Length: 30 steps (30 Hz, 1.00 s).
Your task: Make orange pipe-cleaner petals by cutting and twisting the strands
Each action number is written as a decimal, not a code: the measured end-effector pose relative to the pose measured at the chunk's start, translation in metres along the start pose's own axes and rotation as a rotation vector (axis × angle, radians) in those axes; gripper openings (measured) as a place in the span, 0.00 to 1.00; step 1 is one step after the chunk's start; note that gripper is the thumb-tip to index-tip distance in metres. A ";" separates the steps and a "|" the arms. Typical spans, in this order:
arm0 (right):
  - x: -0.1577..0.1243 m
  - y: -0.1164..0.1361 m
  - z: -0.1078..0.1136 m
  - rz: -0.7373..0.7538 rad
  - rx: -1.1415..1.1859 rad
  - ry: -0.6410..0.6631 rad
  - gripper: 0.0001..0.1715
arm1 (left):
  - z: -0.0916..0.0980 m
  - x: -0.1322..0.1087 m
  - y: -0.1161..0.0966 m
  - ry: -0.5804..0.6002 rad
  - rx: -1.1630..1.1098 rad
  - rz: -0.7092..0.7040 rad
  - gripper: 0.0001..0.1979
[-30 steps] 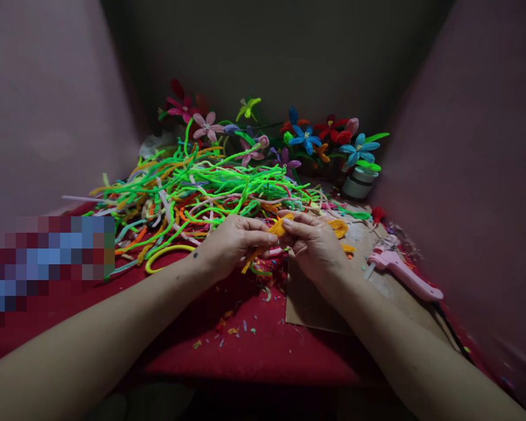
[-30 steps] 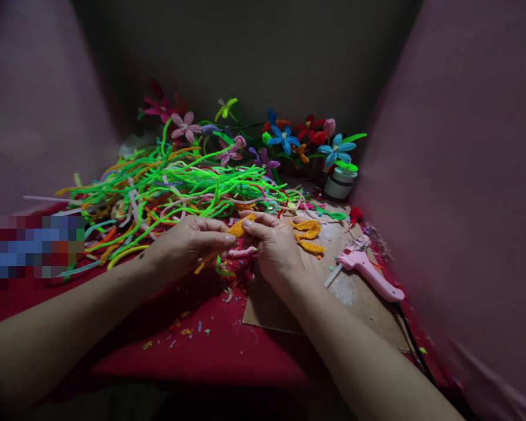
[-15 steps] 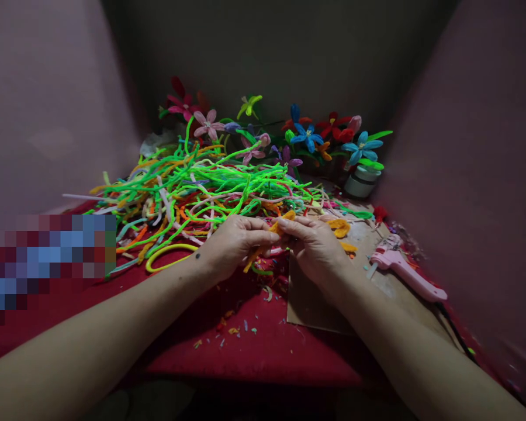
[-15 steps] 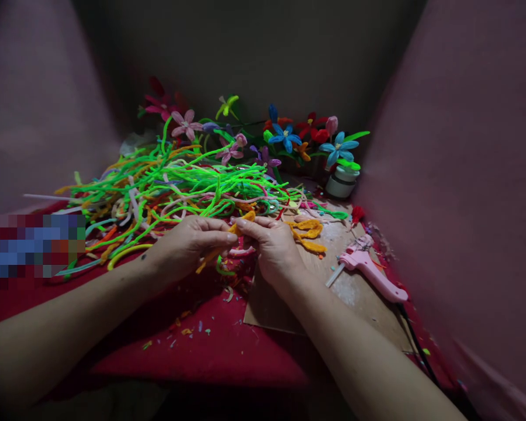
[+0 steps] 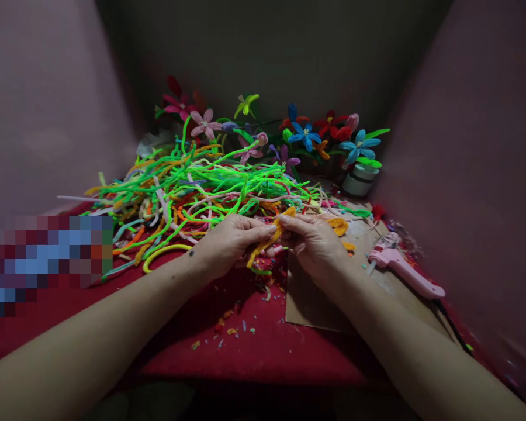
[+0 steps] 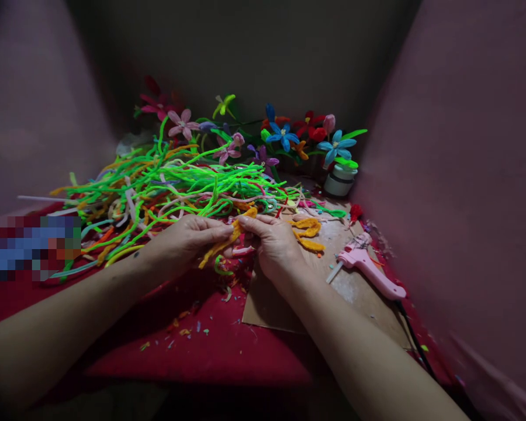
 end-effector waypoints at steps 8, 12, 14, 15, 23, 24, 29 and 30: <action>0.006 -0.004 0.009 0.013 0.014 -0.033 0.06 | 0.007 0.002 -0.007 -0.128 0.017 -0.085 0.11; 0.008 -0.005 0.009 0.001 0.031 -0.025 0.05 | 0.004 -0.003 -0.016 -0.152 0.090 -0.184 0.12; 0.007 -0.004 0.009 -0.004 0.031 -0.035 0.05 | 0.003 -0.005 -0.019 -0.182 0.163 -0.234 0.12; 0.007 -0.004 0.009 -0.006 0.032 -0.040 0.06 | 0.002 -0.007 -0.021 -0.204 0.204 -0.258 0.12; 0.009 -0.004 0.011 0.012 0.036 -0.027 0.07 | -0.001 -0.014 -0.029 -0.257 0.568 -0.522 0.07; 0.009 -0.004 0.011 0.014 0.038 -0.028 0.07 | 0.000 -0.014 -0.029 -0.244 0.607 -0.561 0.07; 0.008 -0.001 0.010 0.007 0.041 -0.036 0.06 | -0.002 -0.015 -0.027 -0.194 0.739 -0.701 0.12; 0.008 -0.001 0.009 0.009 0.044 -0.036 0.06 | -0.003 -0.016 -0.027 -0.201 0.748 -0.724 0.13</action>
Point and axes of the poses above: each hand's wrist, its own x-axis towards the middle knuckle, its own z-axis out of the back of the hand, y = z × x, the point moved 4 cm from there along x, towards the middle knuckle, and after that the axes turned 2 degrees about x, right-handed, at the moved point
